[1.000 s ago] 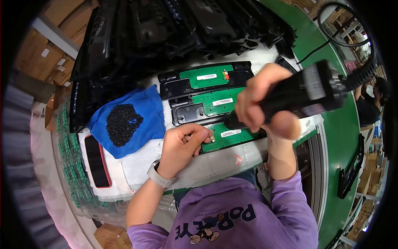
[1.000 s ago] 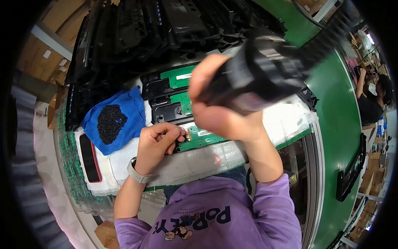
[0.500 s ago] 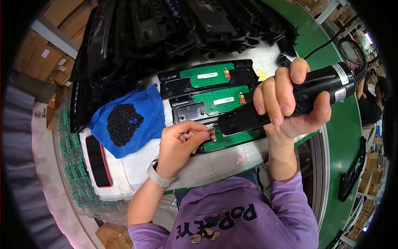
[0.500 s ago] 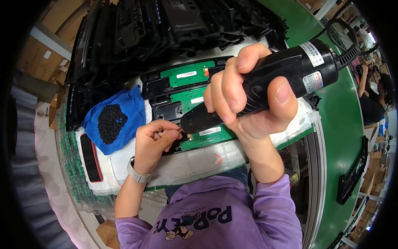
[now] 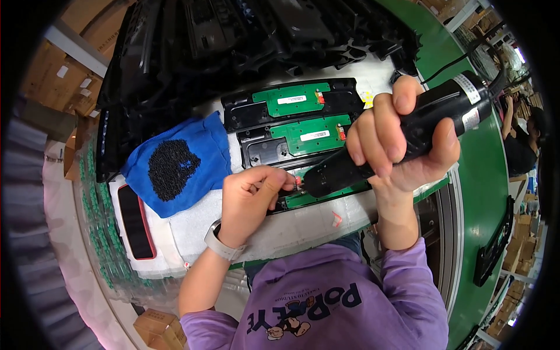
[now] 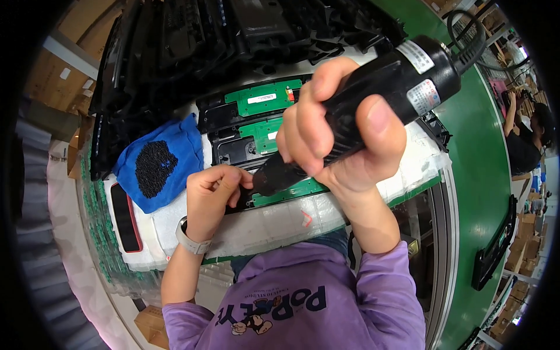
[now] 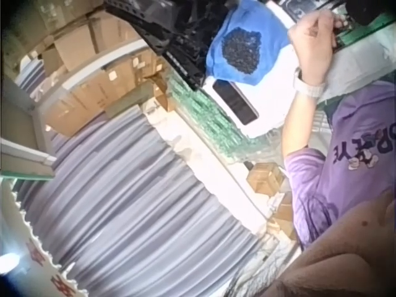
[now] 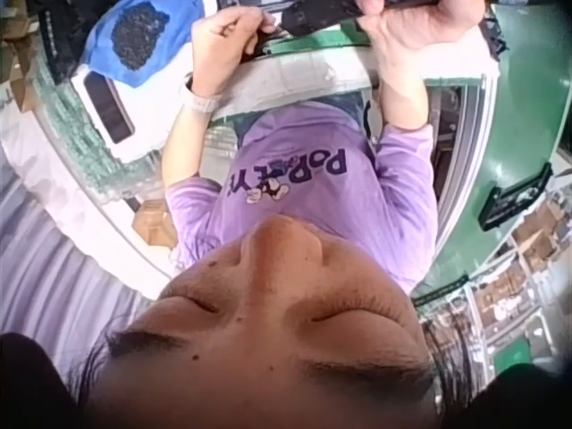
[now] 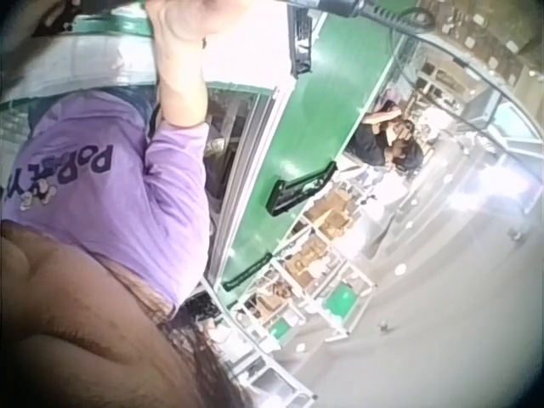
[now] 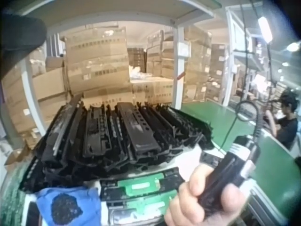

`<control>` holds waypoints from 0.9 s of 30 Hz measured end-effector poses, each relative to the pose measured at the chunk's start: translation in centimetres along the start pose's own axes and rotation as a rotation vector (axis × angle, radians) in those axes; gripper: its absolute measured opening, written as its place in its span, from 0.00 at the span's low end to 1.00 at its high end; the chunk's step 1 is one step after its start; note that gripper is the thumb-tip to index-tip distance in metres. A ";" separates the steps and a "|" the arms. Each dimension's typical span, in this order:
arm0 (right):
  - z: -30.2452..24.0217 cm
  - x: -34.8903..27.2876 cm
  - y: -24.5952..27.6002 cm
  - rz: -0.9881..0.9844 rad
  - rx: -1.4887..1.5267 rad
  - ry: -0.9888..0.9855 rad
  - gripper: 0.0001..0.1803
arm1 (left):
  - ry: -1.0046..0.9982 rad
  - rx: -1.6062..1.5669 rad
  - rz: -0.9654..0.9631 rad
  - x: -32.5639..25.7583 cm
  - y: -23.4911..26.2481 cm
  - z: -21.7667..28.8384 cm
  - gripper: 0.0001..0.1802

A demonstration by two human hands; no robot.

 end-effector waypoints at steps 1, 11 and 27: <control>0.3 0.0 -0.5 -0.025 -0.035 -0.045 0.24 | 0.021 0.047 0.049 0.0 0.6 -0.1 0.12; 2.6 -1.2 -2.2 -0.082 -0.465 -0.334 0.28 | 0.031 0.019 0.078 0.1 1.2 -0.3 0.09; 4.0 -1.8 -2.3 0.064 -0.553 -0.389 0.23 | 0.015 -0.157 0.015 0.1 -0.3 -0.8 0.10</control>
Point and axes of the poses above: each hand's wrist, its own x-axis towards the middle knuckle, its own y-axis out of the back of the hand, z = x × y, the point moved 10 cm from there along x, towards the middle knuckle, and after that the axes turned 7 degrees about x, right-handed, at the moved point
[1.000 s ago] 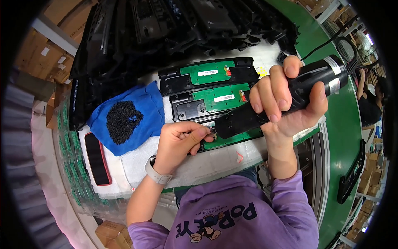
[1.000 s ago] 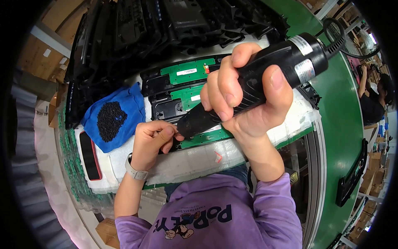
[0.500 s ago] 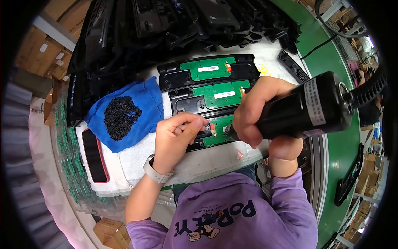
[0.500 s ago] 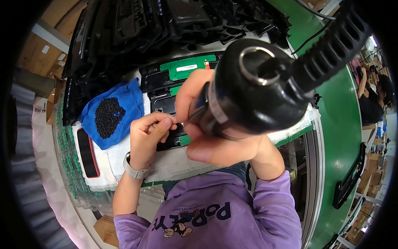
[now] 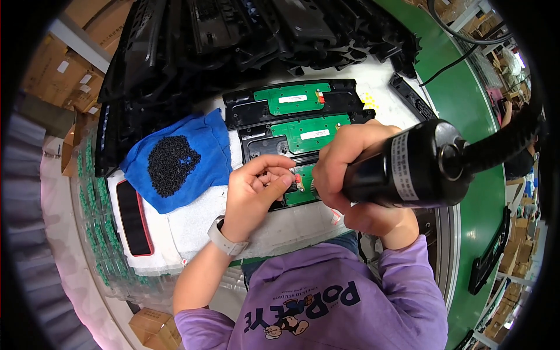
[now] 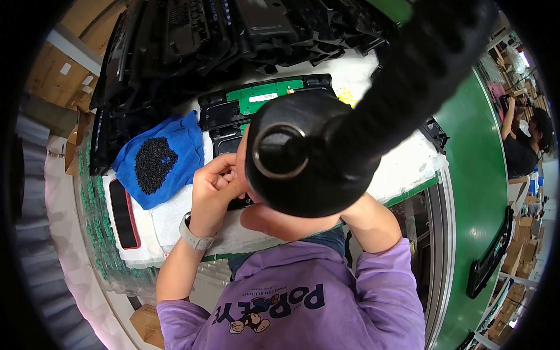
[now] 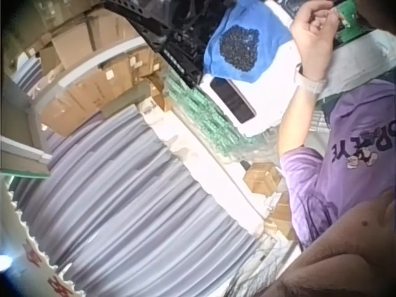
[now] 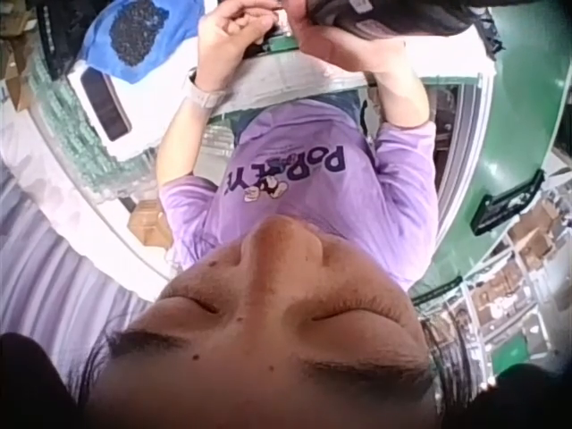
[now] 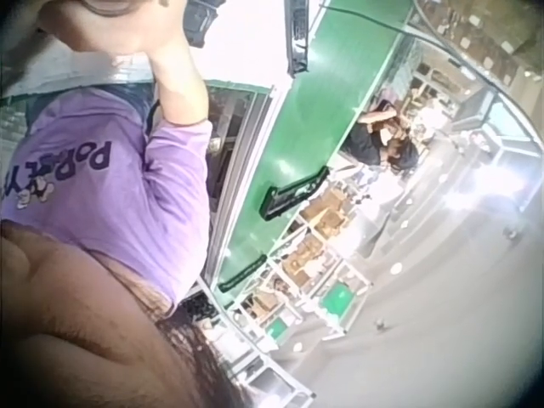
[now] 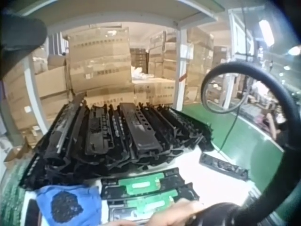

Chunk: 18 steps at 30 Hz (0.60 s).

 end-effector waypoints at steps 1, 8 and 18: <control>0.3 -0.3 0.3 0.002 -0.004 0.031 0.23 | -0.002 0.001 -0.001 0.0 0.1 0.0 0.10; -0.8 0.0 2.2 -0.010 0.175 0.105 0.19 | 0.028 0.012 -0.056 0.0 -0.1 -0.4 0.10; -4.0 -0.1 5.4 -0.119 0.541 0.457 0.27 | 0.040 0.089 -0.126 -0.1 -0.6 0.3 0.09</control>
Point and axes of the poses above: each hand's wrist, its own x-axis towards the middle knuckle, its own y-axis out of the back of the hand, z = x × y, the point moved 10 cm from there along x, towards the middle knuckle, and after that the axes turned 7 degrees about x, right-handed, at the moved point
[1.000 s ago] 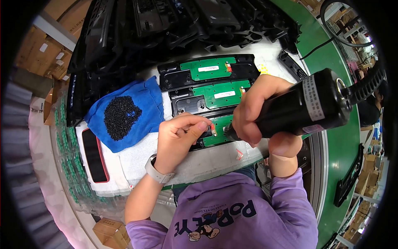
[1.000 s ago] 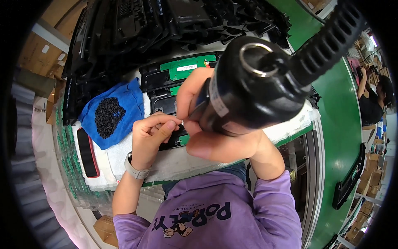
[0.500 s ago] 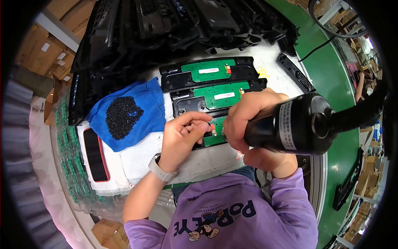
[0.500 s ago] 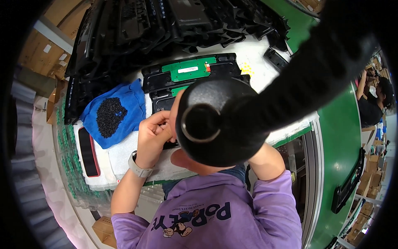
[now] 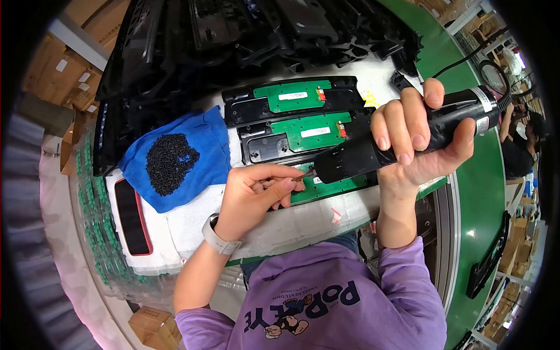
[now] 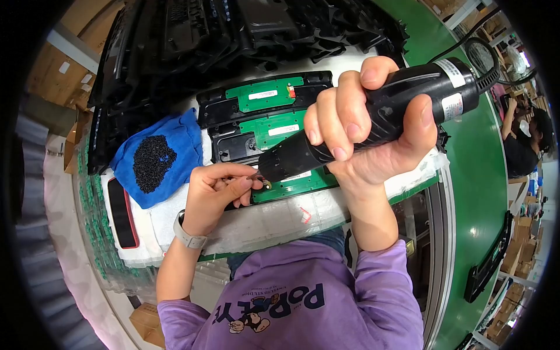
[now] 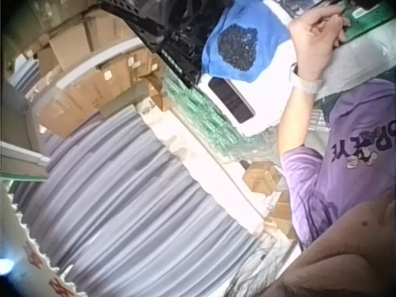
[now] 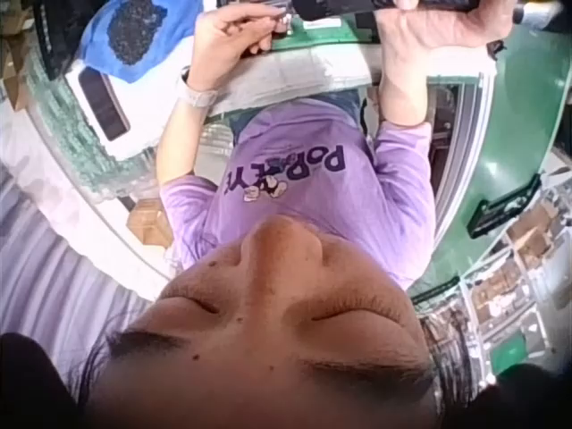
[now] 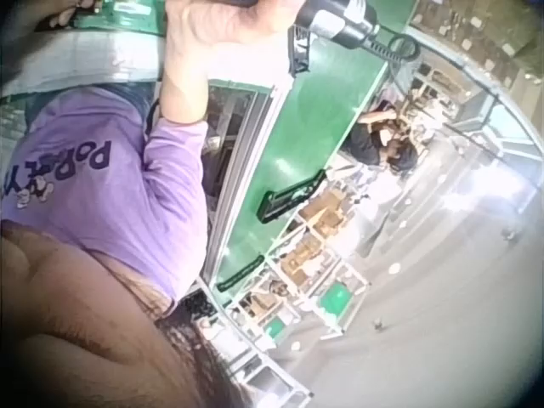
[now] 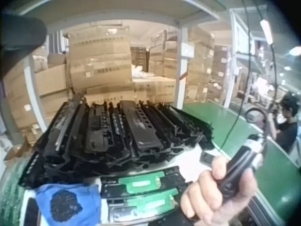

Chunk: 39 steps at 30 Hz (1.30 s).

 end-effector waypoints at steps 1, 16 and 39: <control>0.0 0.0 0.0 0.001 0.001 0.000 0.27 | 0.001 0.001 0.000 0.0 0.1 -0.1 0.09; 0.6 -0.4 0.4 0.087 -0.045 0.006 0.26 | 0.050 -0.035 0.011 0.0 0.3 -0.2 0.08; 2.1 -3.5 -3.6 -0.023 -0.342 -0.193 0.25 | -0.033 -0.122 0.094 0.7 0.9 -0.7 0.12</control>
Point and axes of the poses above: each hand's wrist, its own x-axis towards the middle knuckle, its own y-axis out of the back of the hand, z = x × y, the point moved 10 cm from there along x, towards the middle knuckle, and after that the axes turned 7 degrees about x, right-handed, at the moved point
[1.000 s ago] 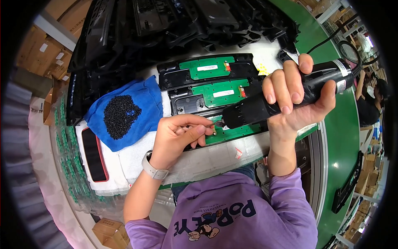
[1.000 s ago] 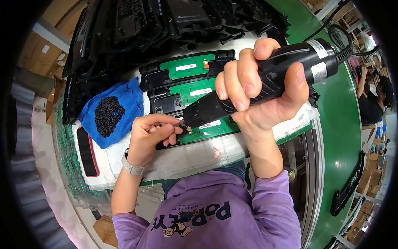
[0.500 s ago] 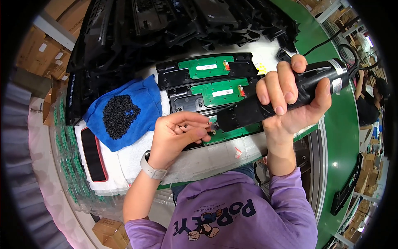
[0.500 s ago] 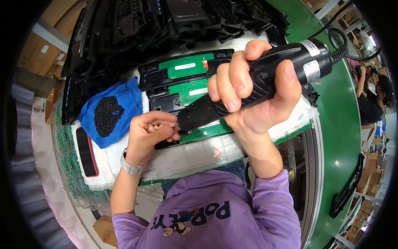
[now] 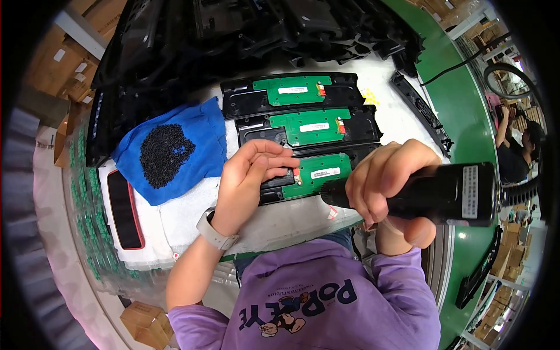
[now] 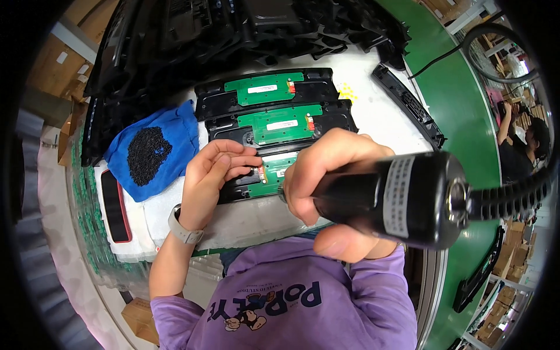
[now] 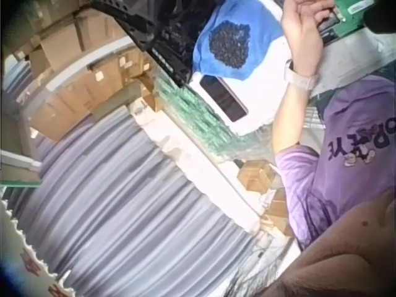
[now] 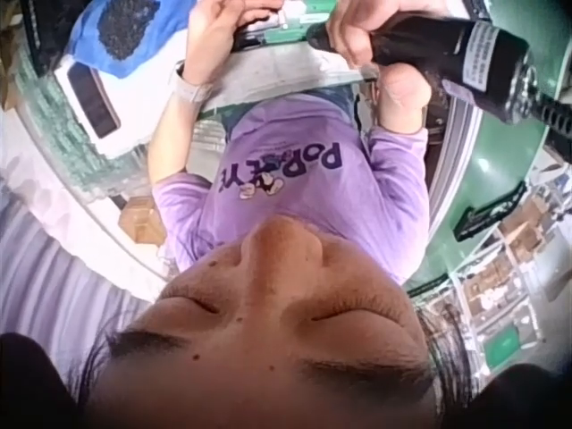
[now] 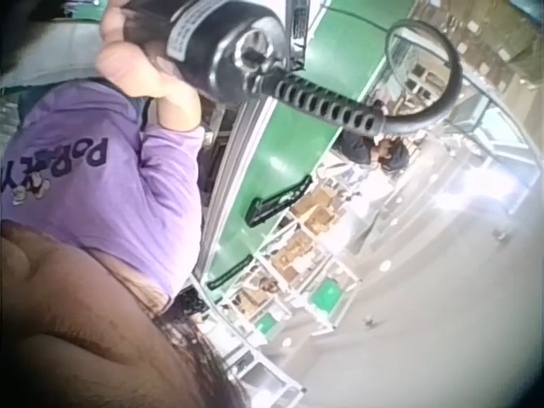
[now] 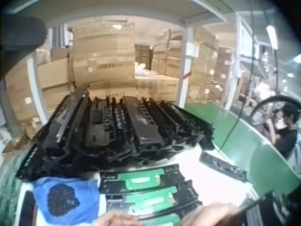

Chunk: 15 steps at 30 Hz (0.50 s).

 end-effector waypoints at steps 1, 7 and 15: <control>0.1 0.0 -0.4 -0.038 0.011 -0.059 0.25 | 0.000 -0.015 0.007 0.0 0.1 0.0 0.12; 1.1 0.3 -2.7 -0.168 -0.042 -0.027 0.19 | 0.016 -0.079 0.007 -0.4 0.2 -0.8 0.12; 1.1 0.3 -3.6 -0.201 -0.081 -0.030 0.18 | 0.107 0.054 -0.032 -0.7 -0.2 -1.0 0.10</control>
Point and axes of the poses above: each hand's wrist, its own x-axis towards the middle knuckle, its own y-axis out of the back of the hand, z = x × y, the point moved 10 cm from there along x, towards the middle knuckle, and after that the axes turned 7 degrees about x, right-handed, at the moved point
